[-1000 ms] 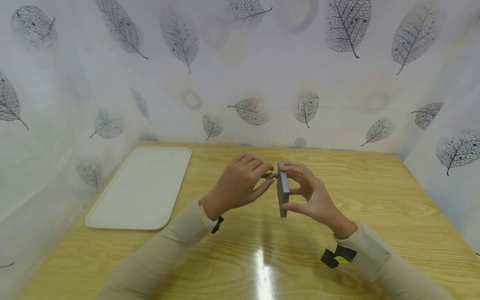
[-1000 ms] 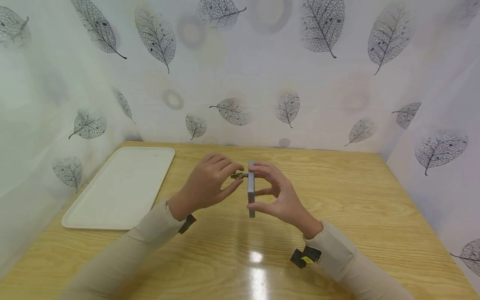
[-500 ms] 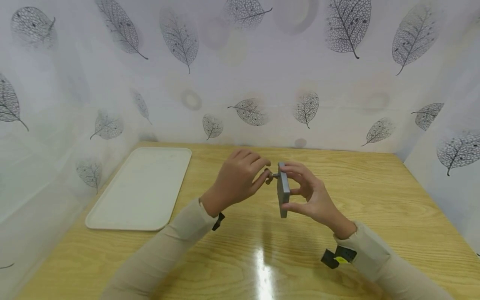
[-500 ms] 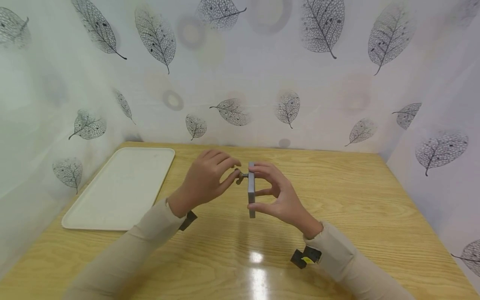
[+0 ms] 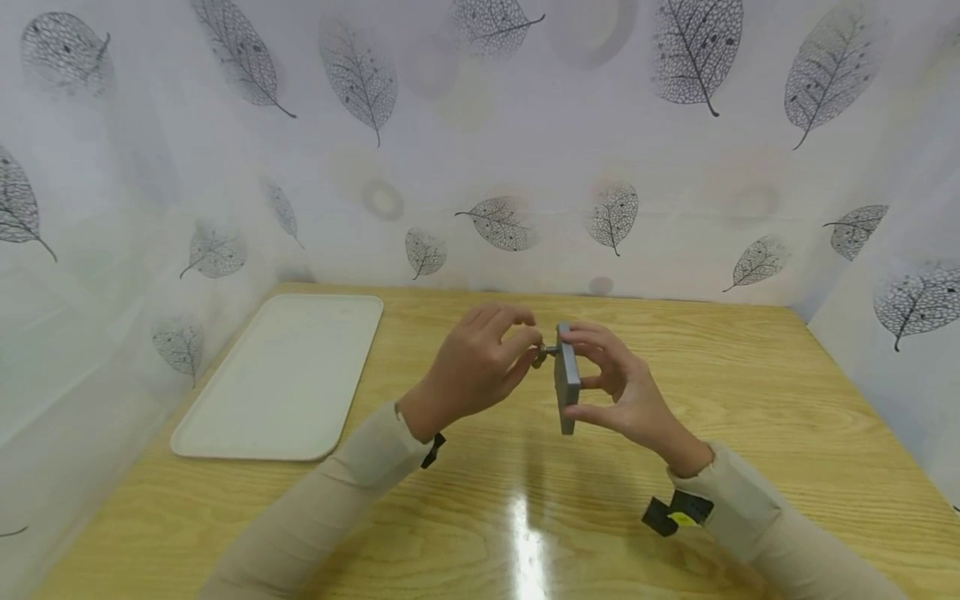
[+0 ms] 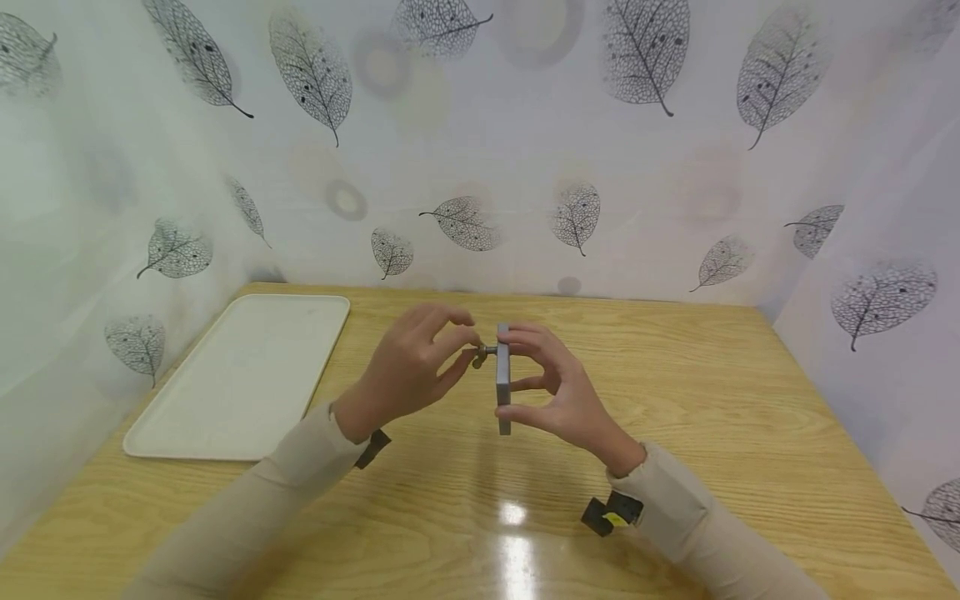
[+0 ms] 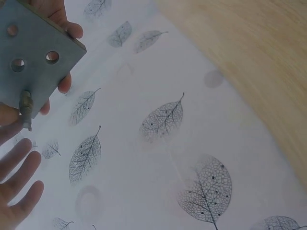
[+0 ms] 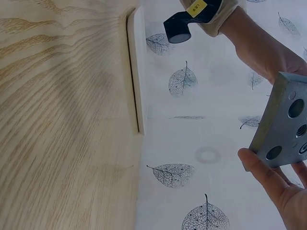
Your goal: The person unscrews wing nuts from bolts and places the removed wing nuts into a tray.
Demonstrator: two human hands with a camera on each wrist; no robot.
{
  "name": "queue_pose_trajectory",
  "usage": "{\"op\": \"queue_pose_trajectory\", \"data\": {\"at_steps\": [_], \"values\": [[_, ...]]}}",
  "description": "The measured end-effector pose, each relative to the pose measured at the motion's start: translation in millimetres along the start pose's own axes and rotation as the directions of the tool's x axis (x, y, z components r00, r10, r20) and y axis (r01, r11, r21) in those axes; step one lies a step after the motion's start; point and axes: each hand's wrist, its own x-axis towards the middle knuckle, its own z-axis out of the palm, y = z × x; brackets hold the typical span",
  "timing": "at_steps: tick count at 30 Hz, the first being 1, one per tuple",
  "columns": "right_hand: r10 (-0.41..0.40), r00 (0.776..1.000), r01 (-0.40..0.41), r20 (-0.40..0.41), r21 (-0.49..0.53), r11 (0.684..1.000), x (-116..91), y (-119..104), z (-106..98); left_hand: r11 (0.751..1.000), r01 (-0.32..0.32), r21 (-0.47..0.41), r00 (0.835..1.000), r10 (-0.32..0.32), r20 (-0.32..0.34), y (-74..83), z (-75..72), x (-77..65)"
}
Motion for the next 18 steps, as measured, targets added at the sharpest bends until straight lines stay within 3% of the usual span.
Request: {"op": "queue_pose_trajectory", "data": {"at_steps": [12, 18], "values": [[-0.006, 1.000, 0.006, 0.006, -0.012, 1.000, -0.3, 0.1, -0.3, 1.000, 0.019, -0.014, 0.994, -0.017, 0.109, -2.7, 2.6, -7.7], [0.050, 0.999, -0.050, -0.006, -0.023, 0.998, -2.4, 0.5, -0.8, 0.999, 0.033, 0.016, 0.993, -0.035, 0.114, -3.1, 3.4, -6.5]]}}
